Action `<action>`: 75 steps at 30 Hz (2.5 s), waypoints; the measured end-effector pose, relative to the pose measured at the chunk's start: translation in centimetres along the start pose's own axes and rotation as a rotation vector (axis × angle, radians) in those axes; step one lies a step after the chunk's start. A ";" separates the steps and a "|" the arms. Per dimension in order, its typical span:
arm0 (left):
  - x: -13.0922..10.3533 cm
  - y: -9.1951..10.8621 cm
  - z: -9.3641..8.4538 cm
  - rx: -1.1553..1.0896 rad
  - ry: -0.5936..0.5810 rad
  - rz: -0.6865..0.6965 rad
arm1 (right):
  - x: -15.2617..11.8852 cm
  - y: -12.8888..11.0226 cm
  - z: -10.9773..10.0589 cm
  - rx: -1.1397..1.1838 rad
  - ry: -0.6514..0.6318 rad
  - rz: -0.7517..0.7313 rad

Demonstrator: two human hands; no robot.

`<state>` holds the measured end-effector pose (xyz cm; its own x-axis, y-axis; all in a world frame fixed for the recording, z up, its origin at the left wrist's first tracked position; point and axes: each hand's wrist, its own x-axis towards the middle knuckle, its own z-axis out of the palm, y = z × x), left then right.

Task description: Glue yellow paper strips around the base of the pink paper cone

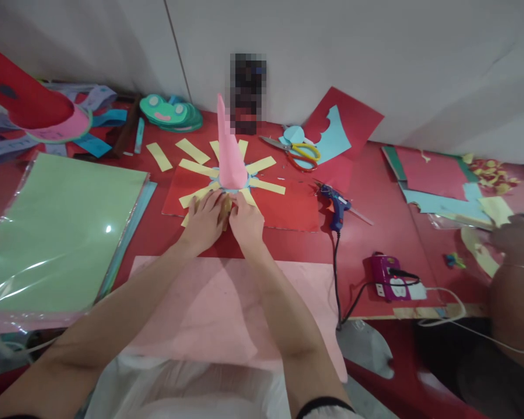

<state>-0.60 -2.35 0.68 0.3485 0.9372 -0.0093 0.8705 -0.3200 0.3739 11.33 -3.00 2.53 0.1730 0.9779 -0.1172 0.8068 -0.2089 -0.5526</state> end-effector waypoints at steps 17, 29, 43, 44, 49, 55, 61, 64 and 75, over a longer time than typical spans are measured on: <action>-0.1 0.8 -0.3 0.309 -0.127 0.079 | -1.6 -2.4 0.3 -0.517 -0.194 -0.197; 0.0 1.2 -0.6 0.321 -0.146 0.047 | -1.8 -2.7 0.0 -0.606 -0.216 -0.224; -0.1 0.2 0.1 0.214 -0.115 0.082 | -1.5 -2.3 0.1 -0.491 -0.233 -0.194; -0.2 0.1 0.1 0.218 -0.121 0.082 | -1.5 -2.1 0.2 -0.457 -0.229 -0.186; -0.2 -0.2 0.6 0.182 -0.066 0.065 | -1.3 -0.6 0.4 -0.227 -0.148 -0.203; -0.2 0.0 0.4 0.099 0.046 0.022 | -0.6 1.1 -1.3 -0.043 0.103 -0.121; -0.1 0.2 -0.7 0.051 0.006 -0.001 | 1.3 3.0 -2.7 -0.050 0.171 0.047; -0.2 0.2 -0.9 0.025 0.039 0.017 | 1.6 3.4 -2.8 -0.131 0.094 0.145; -0.4 0.1 -1.1 -0.019 0.097 0.040 | -0.5 1.1 -2.4 -0.222 0.032 0.117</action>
<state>-1.08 -2.60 1.74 0.3468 0.9330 0.0957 0.8495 -0.3557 0.3897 13.55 -3.68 3.97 0.2874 0.9474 -0.1412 0.8840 -0.3191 -0.3416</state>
